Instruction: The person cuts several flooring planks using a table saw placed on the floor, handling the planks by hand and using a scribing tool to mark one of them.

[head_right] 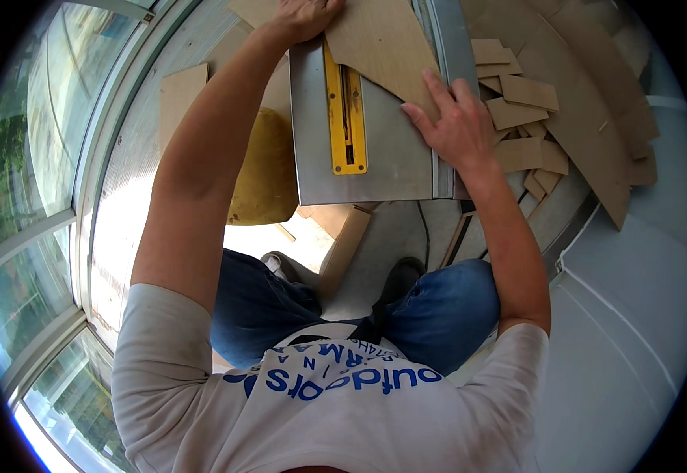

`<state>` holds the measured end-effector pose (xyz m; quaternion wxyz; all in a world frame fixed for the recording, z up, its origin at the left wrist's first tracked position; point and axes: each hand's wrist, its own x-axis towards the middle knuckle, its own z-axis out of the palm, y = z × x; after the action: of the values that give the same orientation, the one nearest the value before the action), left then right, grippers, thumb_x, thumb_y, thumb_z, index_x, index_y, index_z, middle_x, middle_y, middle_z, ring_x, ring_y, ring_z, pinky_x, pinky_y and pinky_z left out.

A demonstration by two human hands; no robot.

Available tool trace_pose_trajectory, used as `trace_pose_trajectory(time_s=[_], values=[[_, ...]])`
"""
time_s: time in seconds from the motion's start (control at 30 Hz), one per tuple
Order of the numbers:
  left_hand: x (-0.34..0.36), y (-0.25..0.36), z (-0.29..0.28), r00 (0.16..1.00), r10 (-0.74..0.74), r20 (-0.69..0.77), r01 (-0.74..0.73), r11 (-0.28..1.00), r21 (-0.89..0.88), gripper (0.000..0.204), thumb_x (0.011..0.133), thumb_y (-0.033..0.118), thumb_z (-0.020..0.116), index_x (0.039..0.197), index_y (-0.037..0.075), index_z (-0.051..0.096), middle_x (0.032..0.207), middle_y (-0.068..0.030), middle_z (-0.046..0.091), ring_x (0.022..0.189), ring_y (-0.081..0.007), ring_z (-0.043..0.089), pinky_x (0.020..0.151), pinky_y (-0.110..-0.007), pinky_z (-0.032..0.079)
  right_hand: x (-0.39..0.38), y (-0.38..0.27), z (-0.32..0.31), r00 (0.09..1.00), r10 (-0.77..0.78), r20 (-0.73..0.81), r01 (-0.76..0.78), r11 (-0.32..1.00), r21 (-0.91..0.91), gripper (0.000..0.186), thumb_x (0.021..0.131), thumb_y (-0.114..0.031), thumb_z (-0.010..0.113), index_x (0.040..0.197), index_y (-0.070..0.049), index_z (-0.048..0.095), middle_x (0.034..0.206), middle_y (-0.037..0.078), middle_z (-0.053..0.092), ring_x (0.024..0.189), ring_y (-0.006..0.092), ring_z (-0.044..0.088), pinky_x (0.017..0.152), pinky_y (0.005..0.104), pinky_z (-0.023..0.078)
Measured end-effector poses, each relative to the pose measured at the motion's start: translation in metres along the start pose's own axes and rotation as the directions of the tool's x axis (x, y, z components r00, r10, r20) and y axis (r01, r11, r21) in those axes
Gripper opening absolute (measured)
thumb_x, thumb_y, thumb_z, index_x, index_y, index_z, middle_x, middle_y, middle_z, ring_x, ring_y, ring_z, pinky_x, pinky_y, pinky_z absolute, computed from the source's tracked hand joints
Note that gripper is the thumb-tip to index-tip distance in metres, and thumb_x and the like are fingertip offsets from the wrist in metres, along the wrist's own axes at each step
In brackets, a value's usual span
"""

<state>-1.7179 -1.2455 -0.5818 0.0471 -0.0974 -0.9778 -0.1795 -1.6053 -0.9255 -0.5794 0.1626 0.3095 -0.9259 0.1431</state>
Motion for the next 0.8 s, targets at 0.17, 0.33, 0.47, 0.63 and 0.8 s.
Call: trace_pose_trajectory(time_s=[0.17, 0.33, 0.47, 0.63, 0.8], values=[[0.003, -0.006, 0.004, 1.0, 0.01, -0.019, -0.01, 1.0, -0.003, 0.053, 0.105, 0.038, 0.034, 0.151, 0.017, 0.047, 0.152, -0.0138, 0.049, 0.143, -0.0322, 0.042, 0.117, -0.057, 0.026, 0.001, -0.004, 0.0, 1.0, 0.001, -0.013, 0.0, 1.0, 0.013, 0.06, 0.092, -0.057, 0.07, 0.134, -0.014, 0.068, 0.088, 0.01, 0.056, 0.069, 0.0284, 0.063, 0.061, 0.0406, 0.055], [0.004, -0.007, 0.006, 0.999, 0.026, -0.018, -0.026, 1.0, 0.007, 0.052, 0.105, 0.037, 0.034, 0.151, 0.017, 0.047, 0.151, -0.0134, 0.05, 0.144, -0.031, 0.042, 0.116, -0.056, 0.027, -0.002, -0.007, 0.0, 1.0, 0.022, 0.01, -0.022, 1.0, -0.004, 0.06, 0.092, -0.056, 0.07, 0.133, -0.013, 0.068, 0.087, 0.01, 0.056, 0.068, 0.0278, 0.063, 0.06, 0.0396, 0.054], [0.001, -0.009, 0.004, 0.999, 0.021, -0.025, -0.021, 1.0, -0.001, 0.052, 0.105, 0.036, 0.034, 0.151, 0.018, 0.048, 0.152, -0.0134, 0.049, 0.144, -0.0307, 0.042, 0.117, -0.055, 0.027, 0.0, -0.013, -0.001, 1.0, 0.026, 0.008, -0.026, 1.0, -0.002, 0.059, 0.092, -0.055, 0.07, 0.132, -0.012, 0.068, 0.087, 0.01, 0.056, 0.068, 0.0279, 0.063, 0.06, 0.0396, 0.054], [0.01, -0.008, 0.008, 1.0, 0.027, -0.008, -0.027, 1.0, 0.0, 0.052, 0.105, 0.036, 0.034, 0.152, 0.018, 0.047, 0.154, -0.0142, 0.048, 0.144, -0.0324, 0.042, 0.117, -0.055, 0.027, -0.001, -0.014, -0.001, 0.999, 0.045, 0.007, -0.045, 0.999, 0.0, 0.059, 0.092, -0.055, 0.071, 0.131, -0.011, 0.069, 0.087, 0.01, 0.057, 0.068, 0.0281, 0.063, 0.06, 0.0399, 0.054], [0.005, -0.016, 0.003, 1.0, -0.003, 0.012, 0.003, 1.0, 0.012, 0.053, 0.105, 0.037, 0.034, 0.153, 0.019, 0.047, 0.155, -0.0144, 0.047, 0.144, -0.0336, 0.041, 0.118, -0.055, 0.027, 0.001, -0.022, 0.0, 0.999, 0.051, 0.015, -0.051, 0.999, 0.015, 0.059, 0.092, -0.055, 0.071, 0.131, -0.011, 0.069, 0.088, 0.011, 0.057, 0.069, 0.0288, 0.064, 0.061, 0.0403, 0.054]])
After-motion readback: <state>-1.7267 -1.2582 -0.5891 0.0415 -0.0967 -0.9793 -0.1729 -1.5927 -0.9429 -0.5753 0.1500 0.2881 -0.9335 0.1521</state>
